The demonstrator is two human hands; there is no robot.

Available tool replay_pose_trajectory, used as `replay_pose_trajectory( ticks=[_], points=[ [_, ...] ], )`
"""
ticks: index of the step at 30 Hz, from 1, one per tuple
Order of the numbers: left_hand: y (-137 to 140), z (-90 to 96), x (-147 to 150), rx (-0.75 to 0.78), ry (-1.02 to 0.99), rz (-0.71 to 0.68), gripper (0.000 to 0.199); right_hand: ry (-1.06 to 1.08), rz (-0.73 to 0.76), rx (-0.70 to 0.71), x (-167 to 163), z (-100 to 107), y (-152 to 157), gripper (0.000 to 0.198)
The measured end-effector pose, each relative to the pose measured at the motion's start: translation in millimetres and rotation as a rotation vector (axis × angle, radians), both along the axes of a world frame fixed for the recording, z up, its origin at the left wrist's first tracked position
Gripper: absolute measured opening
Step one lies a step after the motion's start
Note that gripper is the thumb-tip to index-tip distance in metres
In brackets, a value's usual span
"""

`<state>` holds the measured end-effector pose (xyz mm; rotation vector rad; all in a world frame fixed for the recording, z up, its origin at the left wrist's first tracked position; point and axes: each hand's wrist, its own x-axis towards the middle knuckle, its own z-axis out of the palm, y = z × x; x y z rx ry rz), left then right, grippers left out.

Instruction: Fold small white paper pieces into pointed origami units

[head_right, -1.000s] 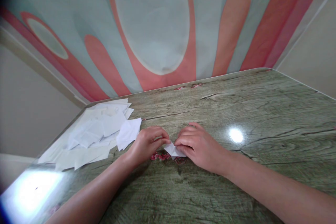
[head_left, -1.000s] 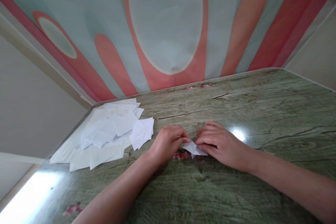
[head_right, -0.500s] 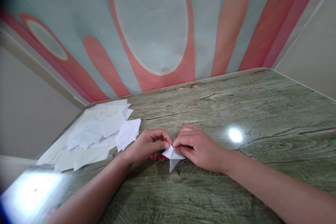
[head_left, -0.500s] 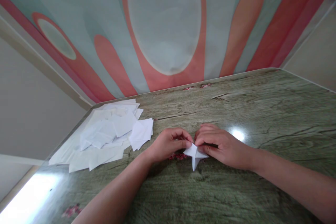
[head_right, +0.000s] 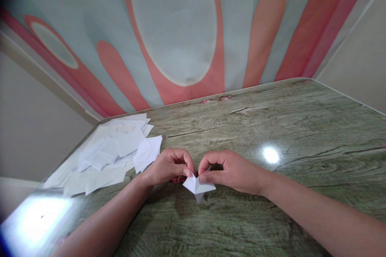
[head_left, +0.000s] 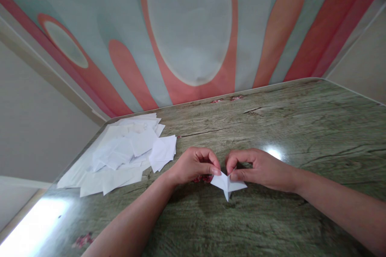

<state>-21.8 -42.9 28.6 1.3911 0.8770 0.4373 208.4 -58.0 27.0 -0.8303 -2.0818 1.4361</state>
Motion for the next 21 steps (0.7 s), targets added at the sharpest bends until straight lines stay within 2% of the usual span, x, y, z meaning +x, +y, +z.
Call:
replay_pose_trajectory(
  ticks=[2, 4, 8, 11, 16, 21],
  points=[
    [0.7, 0.5, -1.4, 0.037, 0.006, -0.014, 0.024, 0.009, 0.017, -0.051, 1.1, 0.0, 1.1, 0.016],
    [1.5, 2.6, -1.4, 0.155, 0.022, -0.03, 0.022, 0.012, 0.03, -0.06, 1.4, 0.2, 1.6, 0.016],
    [1.7, 8.5, 2.6, 0.51, 0.109, -0.051, 0.013, -0.015, 0.011, 0.013, -1.7, 0.4, -0.6, 0.012],
    [-0.2, 8.9, 6.6, 0.656, 0.151, -0.044, 0.01, -0.042, -0.078, 0.087, -6.5, -0.3, -4.2, 0.008],
    [-4.9, 7.0, 12.1, 0.685, 0.172, -0.01, 0.008, -0.123, -0.298, 0.256, -12.0, -4.9, -8.0, 0.011],
    [-10.7, 9.7, 16.9, 0.621, 0.199, 0.073, 0.01, -0.143, -0.423, 0.449, -12.1, -13.6, -6.4, 0.013]
  ],
)
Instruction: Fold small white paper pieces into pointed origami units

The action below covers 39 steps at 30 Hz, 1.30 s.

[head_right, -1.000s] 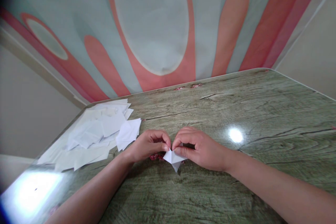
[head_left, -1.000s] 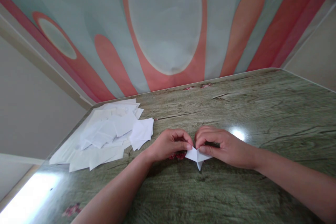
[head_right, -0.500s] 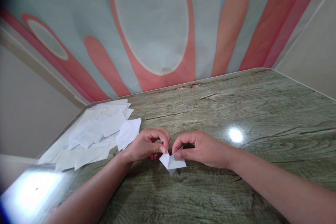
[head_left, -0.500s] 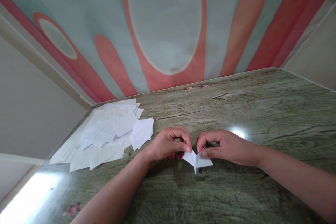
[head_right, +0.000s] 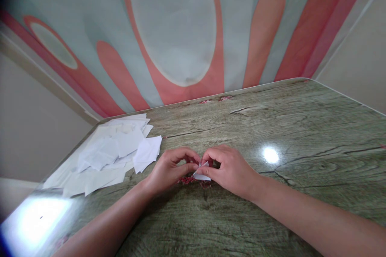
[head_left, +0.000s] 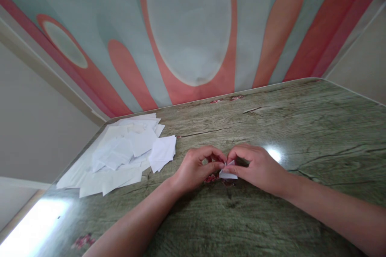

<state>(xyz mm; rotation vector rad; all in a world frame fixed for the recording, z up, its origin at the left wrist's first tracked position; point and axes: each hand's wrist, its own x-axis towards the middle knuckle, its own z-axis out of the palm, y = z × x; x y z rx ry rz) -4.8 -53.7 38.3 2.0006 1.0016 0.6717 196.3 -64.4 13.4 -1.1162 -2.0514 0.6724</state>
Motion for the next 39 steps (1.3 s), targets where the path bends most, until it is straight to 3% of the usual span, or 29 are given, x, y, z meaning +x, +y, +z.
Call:
replay_pose_trajectory(
  ticks=[6, 13, 15, 17, 21, 23, 27, 39],
  points=[
    [-4.1, -2.0, 2.8, -0.074, -0.047, 0.059, 0.039, 0.05, -0.022, 0.04, 0.4, 0.2, 1.9, 0.01],
    [-8.4, -6.4, 8.2, 0.066, -0.036, 0.156, 0.035, 0.13, -0.084, -0.177, -1.2, 3.3, 1.7, 0.007],
    [-10.3, -6.5, 9.3, 0.105, -0.052, 0.158, 0.033, 0.181, -0.1, -0.25, -0.6, 1.9, 3.2, 0.015],
    [-11.8, -6.8, 9.8, 0.134, -0.057, 0.16, 0.031, 0.209, -0.075, -0.314, 0.6, 1.0, 5.2, 0.022],
    [-11.9, -9.0, 10.0, 0.166, -0.038, 0.187, 0.031, 0.2, -0.033, -0.365, 2.4, 3.5, 7.5, 0.014],
    [-10.6, -10.4, 9.8, 0.181, -0.01, 0.209, 0.031, 0.194, -0.045, -0.358, 2.3, 5.6, 7.0, 0.014],
    [-8.0, -12.2, 9.8, 0.205, 0.091, 0.198, 0.012, 0.181, -0.094, -0.315, 1.1, 8.2, 4.6, 0.013],
    [-6.0, -11.5, 11.7, 0.18, 0.143, 0.204, 0.01, 0.136, -0.095, -0.076, 0.4, 13.1, 4.0, 0.013]
  ],
)
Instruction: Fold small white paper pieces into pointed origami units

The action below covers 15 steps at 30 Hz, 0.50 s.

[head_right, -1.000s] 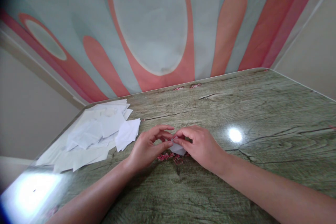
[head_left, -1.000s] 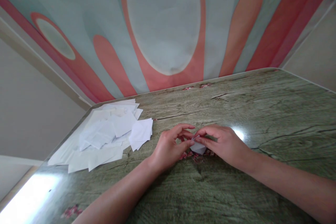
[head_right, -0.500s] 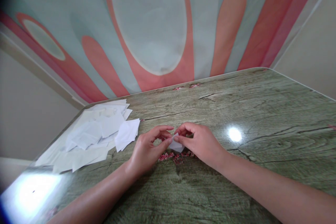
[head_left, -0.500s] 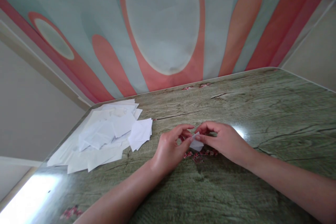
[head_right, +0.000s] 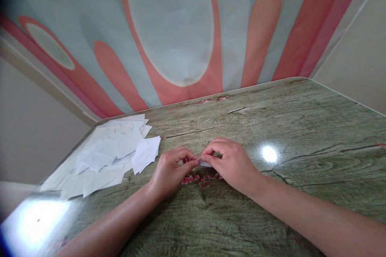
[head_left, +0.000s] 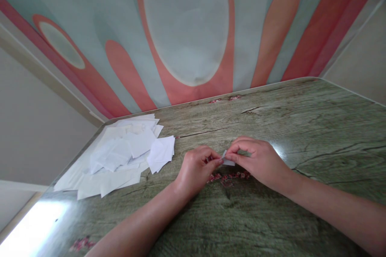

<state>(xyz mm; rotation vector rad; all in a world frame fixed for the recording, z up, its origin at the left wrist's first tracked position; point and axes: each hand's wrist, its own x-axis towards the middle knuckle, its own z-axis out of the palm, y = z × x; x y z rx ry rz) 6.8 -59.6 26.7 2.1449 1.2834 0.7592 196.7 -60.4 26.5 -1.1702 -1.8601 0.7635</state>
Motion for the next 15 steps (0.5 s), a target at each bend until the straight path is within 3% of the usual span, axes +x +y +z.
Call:
replay_pose_trajectory(
  ticks=[4, 7, 10, 15],
  points=[
    [3.8, 1.7, -2.1, -0.074, -0.044, 0.032, 0.011, 0.022, 0.012, 0.006, 1.6, -0.7, 1.8, 0.013],
    [11.0, -1.2, -7.5, -0.28, -0.206, 0.116, 0.016, 0.082, -0.038, -0.008, 7.1, -1.5, 6.0, 0.015],
    [18.9, -6.0, -13.6, -0.502, -0.415, 0.107, 0.023, 0.081, -0.031, -0.039, 12.3, -2.7, 9.4, 0.015],
    [22.9, -11.4, -14.5, -0.609, -0.556, 0.082, 0.025, 0.005, 0.039, -0.107, 10.3, -5.7, 7.6, 0.01]
  ],
)
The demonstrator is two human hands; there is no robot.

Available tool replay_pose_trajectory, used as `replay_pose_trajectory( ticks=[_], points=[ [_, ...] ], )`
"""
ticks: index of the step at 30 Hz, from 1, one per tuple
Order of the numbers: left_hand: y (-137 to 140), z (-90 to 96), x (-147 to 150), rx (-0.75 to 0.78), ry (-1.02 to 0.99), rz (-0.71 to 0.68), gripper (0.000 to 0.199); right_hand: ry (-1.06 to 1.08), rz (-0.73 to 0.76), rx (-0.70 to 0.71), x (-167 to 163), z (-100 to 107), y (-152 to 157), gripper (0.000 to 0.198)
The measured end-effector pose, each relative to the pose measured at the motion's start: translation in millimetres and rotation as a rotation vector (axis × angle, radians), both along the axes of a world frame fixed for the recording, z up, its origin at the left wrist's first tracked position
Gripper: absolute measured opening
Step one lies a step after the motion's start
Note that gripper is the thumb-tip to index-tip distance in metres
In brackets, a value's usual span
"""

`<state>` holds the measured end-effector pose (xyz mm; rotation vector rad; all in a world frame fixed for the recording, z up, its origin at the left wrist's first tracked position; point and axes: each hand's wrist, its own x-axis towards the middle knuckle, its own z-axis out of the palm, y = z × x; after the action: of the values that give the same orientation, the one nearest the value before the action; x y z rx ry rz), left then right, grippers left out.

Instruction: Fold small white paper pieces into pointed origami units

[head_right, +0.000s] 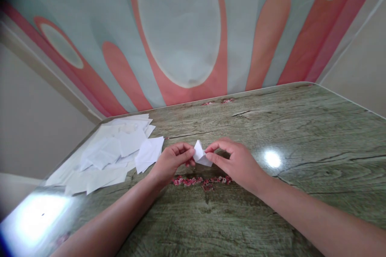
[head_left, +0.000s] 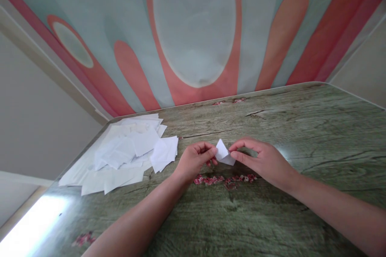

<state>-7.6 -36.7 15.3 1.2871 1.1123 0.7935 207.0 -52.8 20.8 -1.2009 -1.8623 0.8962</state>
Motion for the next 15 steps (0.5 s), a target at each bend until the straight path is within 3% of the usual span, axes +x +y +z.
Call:
replay_pose_trajectory(
  ticks=[4, 8, 15],
  points=[
    [-2.6, -0.5, 3.0, 0.027, -0.064, 0.032, 0.035, -0.003, -0.027, -0.097, -2.9, -3.7, -0.4, 0.013],
    [-7.9, 0.3, 5.4, 0.139, 0.034, 0.084, 0.034, 0.042, -0.09, -0.174, -2.6, -7.7, 2.5, 0.019],
    [-9.9, -2.2, 8.8, -0.002, -0.066, -0.013, 0.023, 0.099, 0.041, -0.193, -5.2, -2.2, -2.1, 0.028]
  ],
)
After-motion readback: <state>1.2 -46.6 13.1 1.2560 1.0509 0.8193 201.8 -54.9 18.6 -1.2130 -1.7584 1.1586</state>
